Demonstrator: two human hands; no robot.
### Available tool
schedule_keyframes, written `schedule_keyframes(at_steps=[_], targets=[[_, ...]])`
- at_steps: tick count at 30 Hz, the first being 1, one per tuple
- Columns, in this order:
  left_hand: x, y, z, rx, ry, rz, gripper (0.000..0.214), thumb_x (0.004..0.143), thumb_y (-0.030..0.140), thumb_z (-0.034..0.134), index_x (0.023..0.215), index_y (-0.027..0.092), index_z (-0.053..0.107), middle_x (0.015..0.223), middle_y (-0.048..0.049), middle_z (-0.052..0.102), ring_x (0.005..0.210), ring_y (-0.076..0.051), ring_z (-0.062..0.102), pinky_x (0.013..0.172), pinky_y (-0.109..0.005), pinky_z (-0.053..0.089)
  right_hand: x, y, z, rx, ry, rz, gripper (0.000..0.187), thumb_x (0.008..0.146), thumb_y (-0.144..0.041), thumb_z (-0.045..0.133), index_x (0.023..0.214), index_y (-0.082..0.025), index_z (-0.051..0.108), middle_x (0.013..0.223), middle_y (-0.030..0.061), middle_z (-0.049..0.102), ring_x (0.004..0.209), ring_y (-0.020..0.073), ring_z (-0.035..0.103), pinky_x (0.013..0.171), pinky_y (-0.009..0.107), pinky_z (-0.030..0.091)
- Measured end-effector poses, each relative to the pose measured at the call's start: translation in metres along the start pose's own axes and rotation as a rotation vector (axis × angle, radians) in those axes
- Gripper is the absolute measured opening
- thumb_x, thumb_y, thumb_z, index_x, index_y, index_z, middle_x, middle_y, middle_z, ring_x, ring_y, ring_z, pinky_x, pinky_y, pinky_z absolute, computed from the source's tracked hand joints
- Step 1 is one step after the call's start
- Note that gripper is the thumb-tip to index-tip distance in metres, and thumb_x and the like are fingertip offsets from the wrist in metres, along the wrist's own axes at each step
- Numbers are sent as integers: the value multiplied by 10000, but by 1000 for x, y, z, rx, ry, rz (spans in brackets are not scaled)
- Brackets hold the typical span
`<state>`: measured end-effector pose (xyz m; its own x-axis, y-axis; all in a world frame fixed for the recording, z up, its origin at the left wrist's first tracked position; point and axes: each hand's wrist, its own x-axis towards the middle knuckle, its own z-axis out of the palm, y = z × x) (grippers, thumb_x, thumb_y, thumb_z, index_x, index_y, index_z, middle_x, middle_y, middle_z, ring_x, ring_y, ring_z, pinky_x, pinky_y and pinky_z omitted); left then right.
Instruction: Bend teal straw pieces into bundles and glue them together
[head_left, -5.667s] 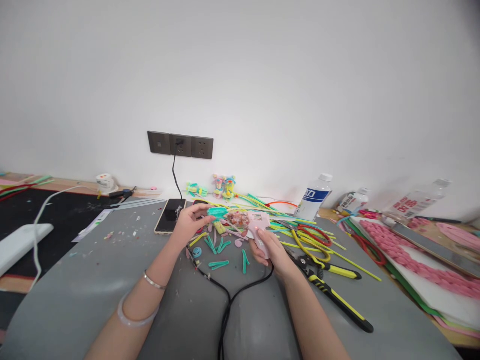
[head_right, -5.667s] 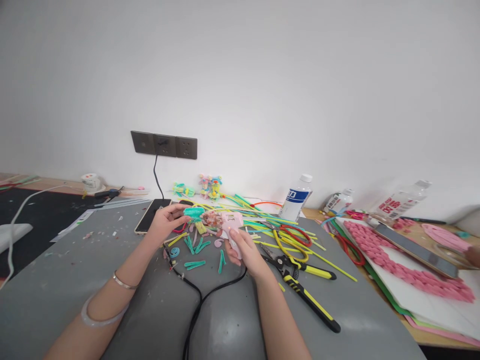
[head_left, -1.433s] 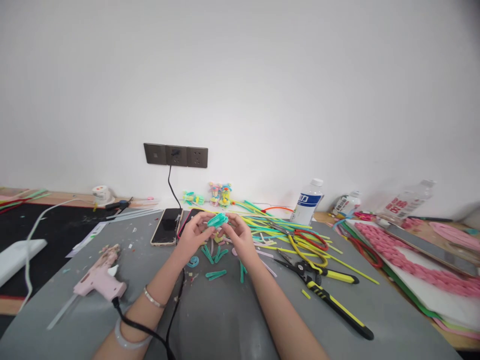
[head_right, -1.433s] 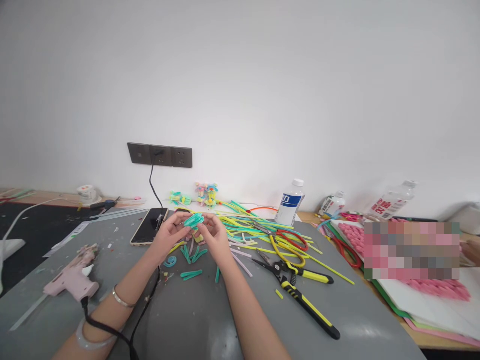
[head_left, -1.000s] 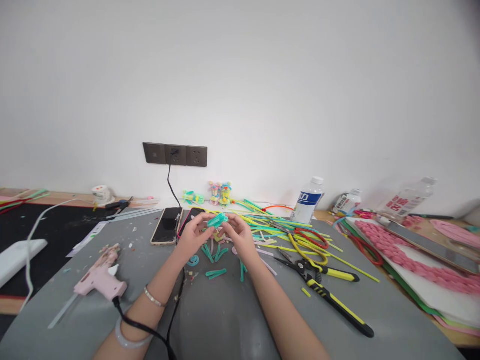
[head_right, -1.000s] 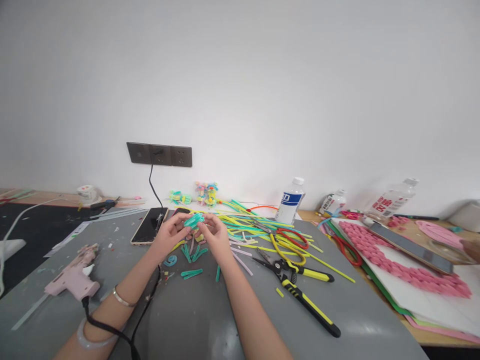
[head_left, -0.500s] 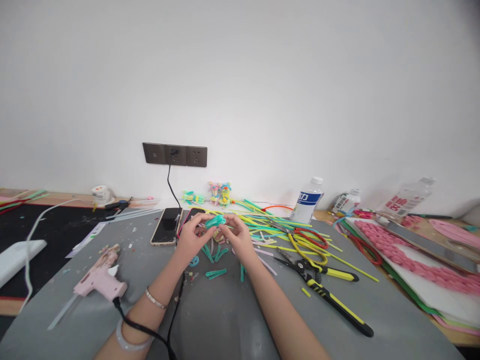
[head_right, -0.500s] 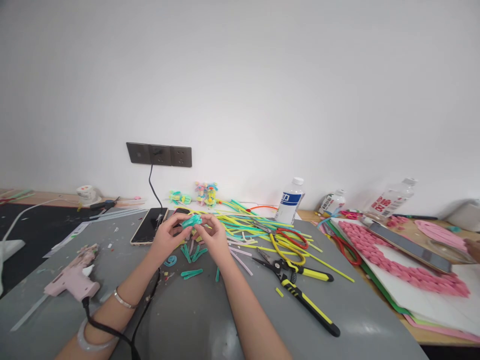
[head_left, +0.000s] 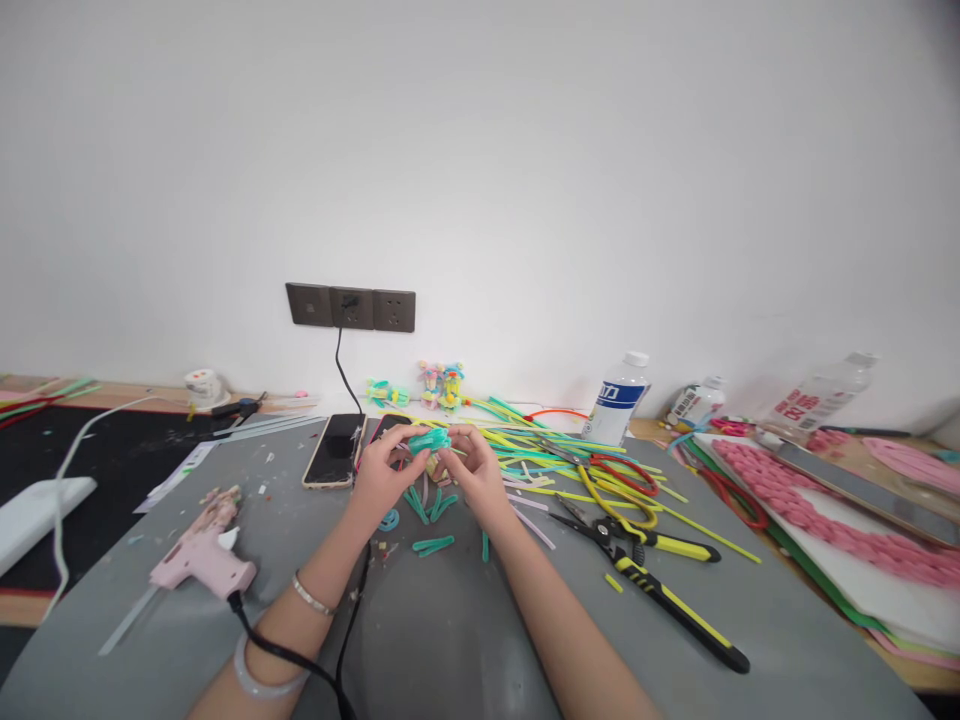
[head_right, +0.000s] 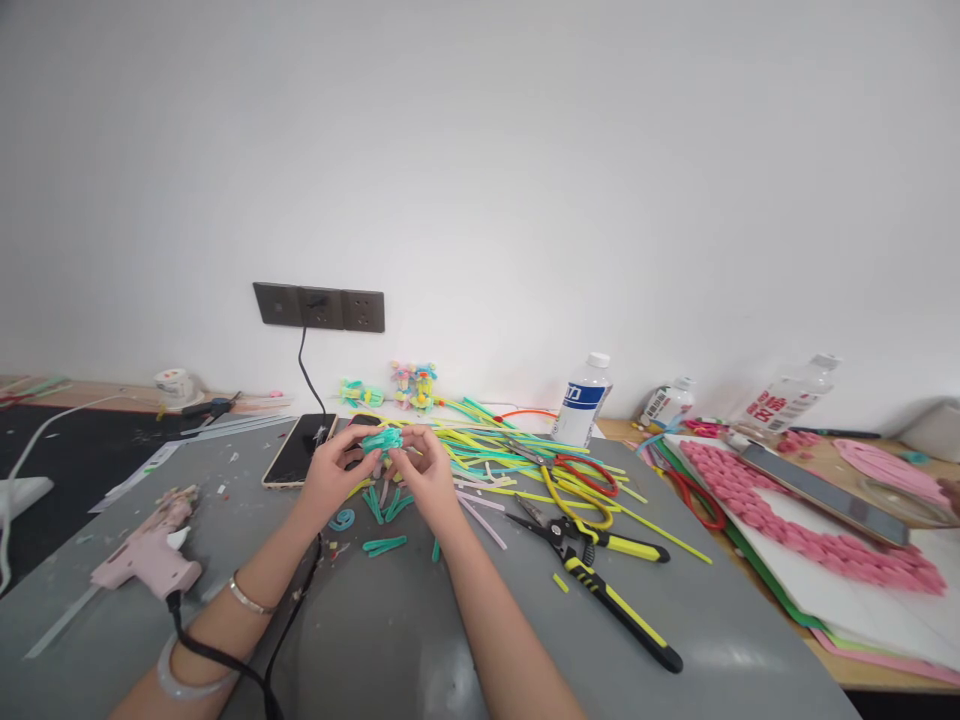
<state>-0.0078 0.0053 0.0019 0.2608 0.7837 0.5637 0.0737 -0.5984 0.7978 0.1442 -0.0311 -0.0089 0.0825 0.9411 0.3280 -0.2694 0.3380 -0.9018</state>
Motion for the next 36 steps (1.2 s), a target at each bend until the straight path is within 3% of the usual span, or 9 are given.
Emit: schedule_keyframes(at_steps=[7, 22, 36], targets=[[0, 1, 0, -3, 2, -7, 225, 803, 240, 642, 1008, 162, 694, 1008, -97, 699, 875, -193, 696, 683, -259, 608, 1, 0, 1, 1, -9, -42, 381, 770, -483, 757, 986, -243, 555, 827, -22, 623, 477, 87, 570, 445, 226, 428], [0, 2, -1, 91, -41, 57, 196, 829, 237, 616, 1001, 168, 677, 958, -83, 690, 759, -166, 678, 595, -233, 572, 0, -3, 0, -24, -8, -11, 368, 763, -491, 751, 940, -244, 542, 791, -45, 606, 464, 85, 572, 455, 225, 423], [-1, 0, 0, 107, -26, 46, 192, 825, 235, 614, 995, 170, 674, 954, -74, 692, 747, -158, 672, 614, -236, 580, -1, -6, 0, -43, -11, 11, 378, 759, -510, 749, 926, -244, 540, 739, -54, 608, 464, 94, 575, 446, 219, 404]])
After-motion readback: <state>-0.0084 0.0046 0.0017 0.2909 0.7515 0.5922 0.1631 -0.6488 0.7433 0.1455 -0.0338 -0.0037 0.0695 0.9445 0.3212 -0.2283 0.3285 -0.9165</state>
